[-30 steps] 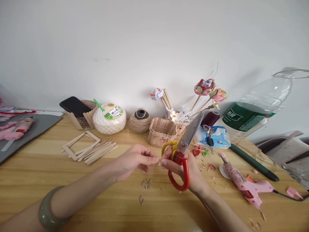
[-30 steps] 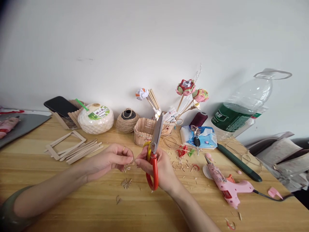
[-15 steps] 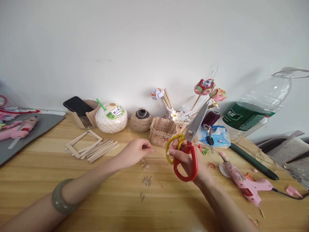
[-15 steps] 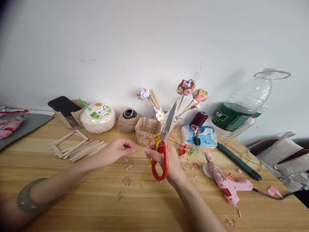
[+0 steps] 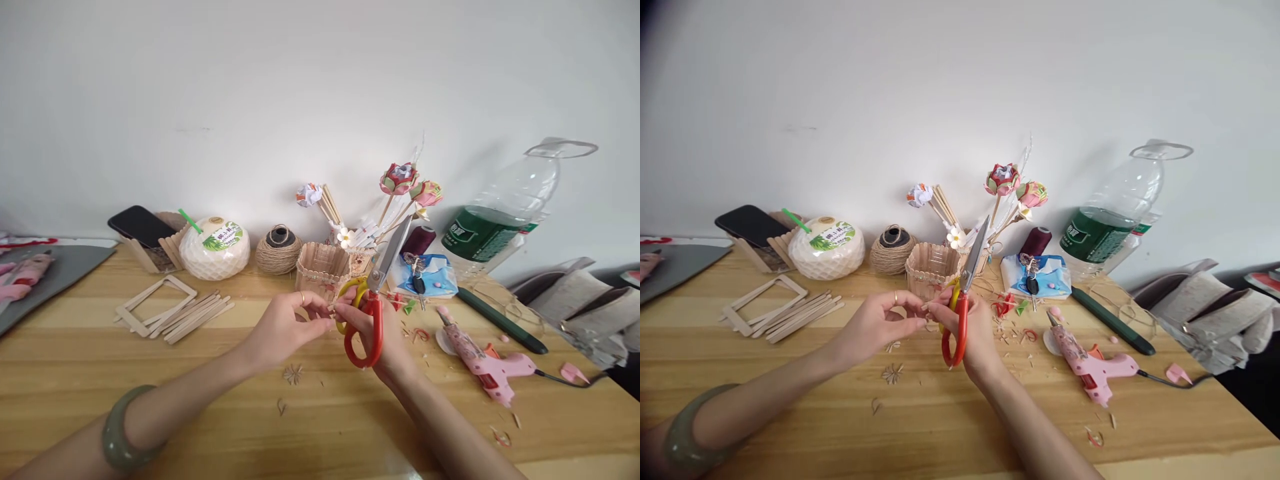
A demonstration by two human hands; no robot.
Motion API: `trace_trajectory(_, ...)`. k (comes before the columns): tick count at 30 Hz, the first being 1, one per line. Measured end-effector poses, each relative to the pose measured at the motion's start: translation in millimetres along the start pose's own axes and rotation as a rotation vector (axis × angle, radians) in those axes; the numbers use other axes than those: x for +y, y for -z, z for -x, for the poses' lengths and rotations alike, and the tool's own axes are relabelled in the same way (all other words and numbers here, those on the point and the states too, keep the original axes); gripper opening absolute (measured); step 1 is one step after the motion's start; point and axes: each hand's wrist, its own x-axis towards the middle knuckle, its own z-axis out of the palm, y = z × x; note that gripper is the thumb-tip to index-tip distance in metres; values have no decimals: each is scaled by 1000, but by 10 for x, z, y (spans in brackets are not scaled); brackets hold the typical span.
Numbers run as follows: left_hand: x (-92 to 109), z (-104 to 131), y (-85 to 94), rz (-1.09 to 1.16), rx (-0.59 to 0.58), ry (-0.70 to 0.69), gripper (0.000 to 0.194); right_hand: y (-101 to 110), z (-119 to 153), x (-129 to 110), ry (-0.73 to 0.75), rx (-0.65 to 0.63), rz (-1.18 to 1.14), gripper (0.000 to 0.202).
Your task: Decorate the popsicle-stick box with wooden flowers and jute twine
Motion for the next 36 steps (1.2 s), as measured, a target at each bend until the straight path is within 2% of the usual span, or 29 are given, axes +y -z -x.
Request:
trace_trajectory(5, 40, 42, -12, 155, 59, 30, 17, -32, 56, -56, 56, 3, 33, 25)
trace_trajectory(10, 43, 43, 21, 256, 41, 77, 15, -13, 68, -19, 101, -41, 63, 27)
trace_trajectory(14, 39, 25, 48, 308, 33, 77, 14, 24, 48, -4, 101, -23, 102, 22)
trace_trajectory(18, 35, 7, 77, 269, -6, 30, 12, 22, 55, -25, 102, -43, 118, 25)
trace_trajectory(23, 56, 10, 113, 114, -81, 64, 13, 0, 66, -19, 42, -80, 152, 30)
trace_trajectory(28, 48, -5, 84, 100, 18, 65, 14, 5, 50, -10, 23, -51, 137, 30)
trace_trajectory(33, 33, -15, 12, 289, 45, 212, 15, -5, 66, -8, 46, -6, 131, 32)
trace_trajectory(36, 44, -2, -14, 374, 62, 246, 16, -26, 86, 6, 80, 36, 126, 31)
